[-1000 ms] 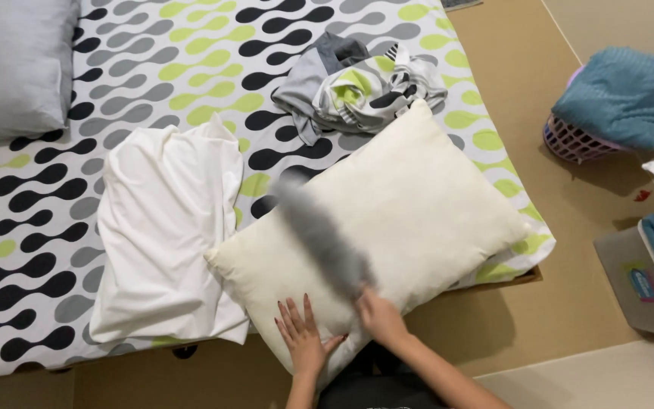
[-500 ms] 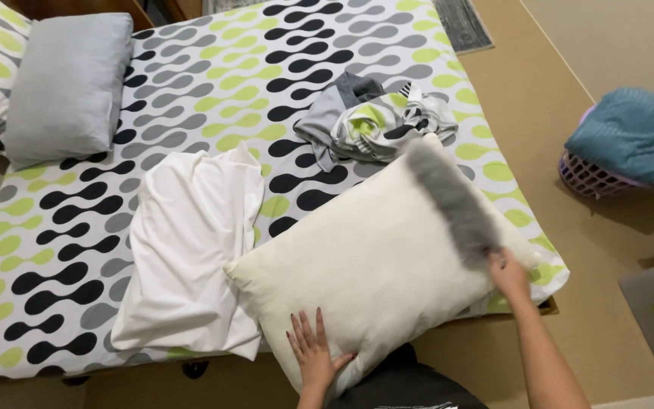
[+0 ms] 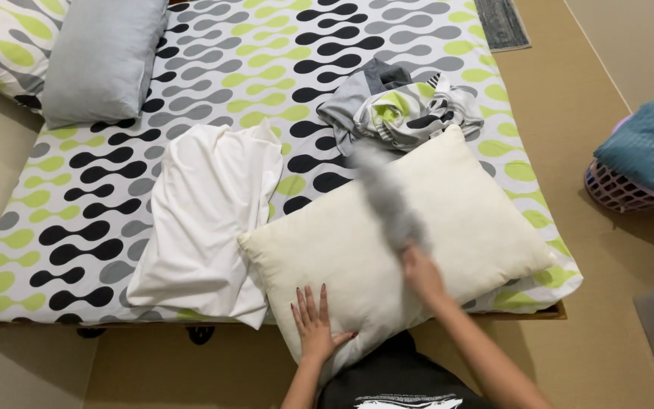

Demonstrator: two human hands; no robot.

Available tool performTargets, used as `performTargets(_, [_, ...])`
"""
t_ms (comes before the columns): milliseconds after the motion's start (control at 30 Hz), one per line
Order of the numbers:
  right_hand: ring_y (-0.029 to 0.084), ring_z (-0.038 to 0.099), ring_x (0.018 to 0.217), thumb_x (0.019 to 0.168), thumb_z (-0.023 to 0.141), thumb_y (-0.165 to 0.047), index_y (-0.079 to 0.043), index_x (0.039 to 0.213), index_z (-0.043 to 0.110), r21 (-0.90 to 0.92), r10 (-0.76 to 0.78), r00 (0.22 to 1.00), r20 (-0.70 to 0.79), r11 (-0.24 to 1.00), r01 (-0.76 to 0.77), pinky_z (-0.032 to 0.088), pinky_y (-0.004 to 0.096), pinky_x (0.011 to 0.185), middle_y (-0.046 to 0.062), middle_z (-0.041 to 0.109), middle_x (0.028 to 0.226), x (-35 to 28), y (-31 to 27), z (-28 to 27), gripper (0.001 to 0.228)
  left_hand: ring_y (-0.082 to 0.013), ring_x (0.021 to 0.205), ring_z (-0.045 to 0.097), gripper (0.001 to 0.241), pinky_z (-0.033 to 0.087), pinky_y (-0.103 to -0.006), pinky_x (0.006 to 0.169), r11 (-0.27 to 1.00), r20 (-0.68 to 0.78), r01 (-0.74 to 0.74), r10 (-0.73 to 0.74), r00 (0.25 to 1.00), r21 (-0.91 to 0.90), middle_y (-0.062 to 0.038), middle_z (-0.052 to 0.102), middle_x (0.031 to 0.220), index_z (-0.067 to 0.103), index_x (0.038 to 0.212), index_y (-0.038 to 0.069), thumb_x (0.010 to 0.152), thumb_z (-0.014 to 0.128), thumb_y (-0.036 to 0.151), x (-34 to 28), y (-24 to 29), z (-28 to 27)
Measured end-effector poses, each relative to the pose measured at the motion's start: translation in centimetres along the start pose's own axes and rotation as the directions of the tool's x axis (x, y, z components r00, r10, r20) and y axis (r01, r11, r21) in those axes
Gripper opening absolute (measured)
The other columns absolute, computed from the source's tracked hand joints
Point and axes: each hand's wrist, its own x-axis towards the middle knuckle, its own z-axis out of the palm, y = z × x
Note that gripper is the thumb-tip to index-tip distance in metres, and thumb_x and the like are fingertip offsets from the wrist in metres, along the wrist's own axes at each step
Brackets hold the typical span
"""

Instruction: Removing a pillowcase from a pillow and then thoroughly dusting the pillow using a handheld duster.

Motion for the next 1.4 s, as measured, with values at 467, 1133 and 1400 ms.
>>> performTargets(467, [0.012,0.046,0.05,0.095,0.067,-0.035,-0.013,0.112,0.067,0.662,0.453,0.826,0.336,0.51,-0.549,0.038,0.03,0.044,0.002,0.058,0.07,-9.0,13.8,-0.2,0.028,-0.0383,0.153,-0.012,0.143,-0.004,-0.0605,0.122,0.988,-0.161,-0.12,0.104,0.982,-0.096,-0.02,-0.006,0.167,0.002,0.16,0.019,0.057,0.082,0.079,-0.4,-0.9,-0.1])
performTargets(1133, [0.019,0.069,0.104,0.097,0.064,-0.032,-0.006,0.123,0.073,0.378,-0.168,0.86,0.482,0.925,-0.031,0.054,0.036,0.092,0.007,0.076,0.114,-9.8,11.5,1.5,0.037,-0.0408,0.155,-0.007,0.124,-0.002,-0.0619,0.124,0.998,-0.164,-0.058,0.053,0.985,-0.023,-0.019,-0.006,0.167,0.003,0.16,0.012,0.078,0.075,0.071,-2.0,-1.8,3.1])
performTargets(1400, [0.011,0.043,0.053,0.105,0.059,-0.039,-0.009,0.124,0.065,0.562,0.256,0.966,-0.031,0.804,-0.195,0.033,0.031,0.048,0.001,0.051,0.064,-6.6,9.0,-0.5,0.037,-0.0336,0.155,-0.008,0.121,0.002,-0.0605,0.121,0.992,-0.229,-0.126,0.123,0.966,0.0,-0.014,-0.008,0.169,0.001,0.163,0.017,0.081,0.077,0.064,-8.2,-3.4,4.1])
